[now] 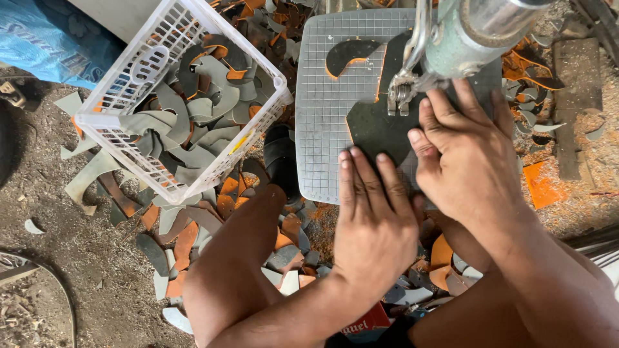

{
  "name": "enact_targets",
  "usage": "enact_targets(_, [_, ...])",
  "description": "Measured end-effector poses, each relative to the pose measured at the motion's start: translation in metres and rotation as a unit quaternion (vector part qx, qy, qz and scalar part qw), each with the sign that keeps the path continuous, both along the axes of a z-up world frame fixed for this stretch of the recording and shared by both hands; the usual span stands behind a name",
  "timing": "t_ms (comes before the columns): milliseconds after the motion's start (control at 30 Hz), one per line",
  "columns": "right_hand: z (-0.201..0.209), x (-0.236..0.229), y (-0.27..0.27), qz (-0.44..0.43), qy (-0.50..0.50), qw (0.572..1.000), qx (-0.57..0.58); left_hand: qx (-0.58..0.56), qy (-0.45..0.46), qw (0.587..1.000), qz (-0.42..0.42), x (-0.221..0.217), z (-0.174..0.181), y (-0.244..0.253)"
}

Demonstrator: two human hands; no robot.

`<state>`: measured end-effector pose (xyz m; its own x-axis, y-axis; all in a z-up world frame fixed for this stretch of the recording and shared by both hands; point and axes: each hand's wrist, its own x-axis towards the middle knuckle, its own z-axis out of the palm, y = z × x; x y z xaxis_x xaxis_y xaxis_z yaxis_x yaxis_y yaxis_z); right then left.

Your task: The person sits on the floor and uses a vertical cutting machine to cut curved shapes from grey and orange rubber sheets. They guide each piece through the blade, then place the finished cutouts into a white plastic basket.

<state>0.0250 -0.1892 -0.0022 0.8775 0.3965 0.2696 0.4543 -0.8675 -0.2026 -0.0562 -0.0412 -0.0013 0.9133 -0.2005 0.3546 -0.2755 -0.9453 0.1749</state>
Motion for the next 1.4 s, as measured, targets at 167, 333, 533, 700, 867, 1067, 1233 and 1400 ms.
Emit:
enact_targets(167, [-0.001,0.013,-0.007,0.016,-0.005,1.000,0.020,0.035,0.019,0.999,0.030,0.001,0.002,-0.025])
enact_targets(333, [-0.001,0.020,-0.012,0.021,0.014,0.999,0.026,0.103,0.018,0.992,0.074,0.003,0.005,-0.039])
enact_targets(533, [-0.010,0.028,-0.018,0.039,-0.015,0.998,0.039,0.119,0.024,0.989,0.082,0.009,0.008,-0.046])
enact_targets(700, [-0.016,0.037,-0.023,0.045,-0.004,0.997,0.058,0.118,0.039,0.989,0.083,0.012,0.014,-0.052])
enact_targets(867, [-0.018,0.045,-0.026,0.037,0.018,0.996,0.075,0.103,0.065,0.990,0.070,0.016,0.019,-0.057])
enact_targets(1067, [-0.008,0.049,-0.022,0.050,0.027,0.995,0.082,0.002,0.027,0.999,0.024,0.009,0.023,-0.041])
enact_targets(1233, [0.014,0.032,-0.002,0.039,-0.043,0.996,0.071,-0.179,0.011,0.981,-0.067,0.008,0.038,0.023])
enact_targets(1400, [0.041,-0.008,0.014,-0.066,0.043,0.994,0.070,-0.229,0.095,0.968,-0.031,0.072,0.027,0.070])
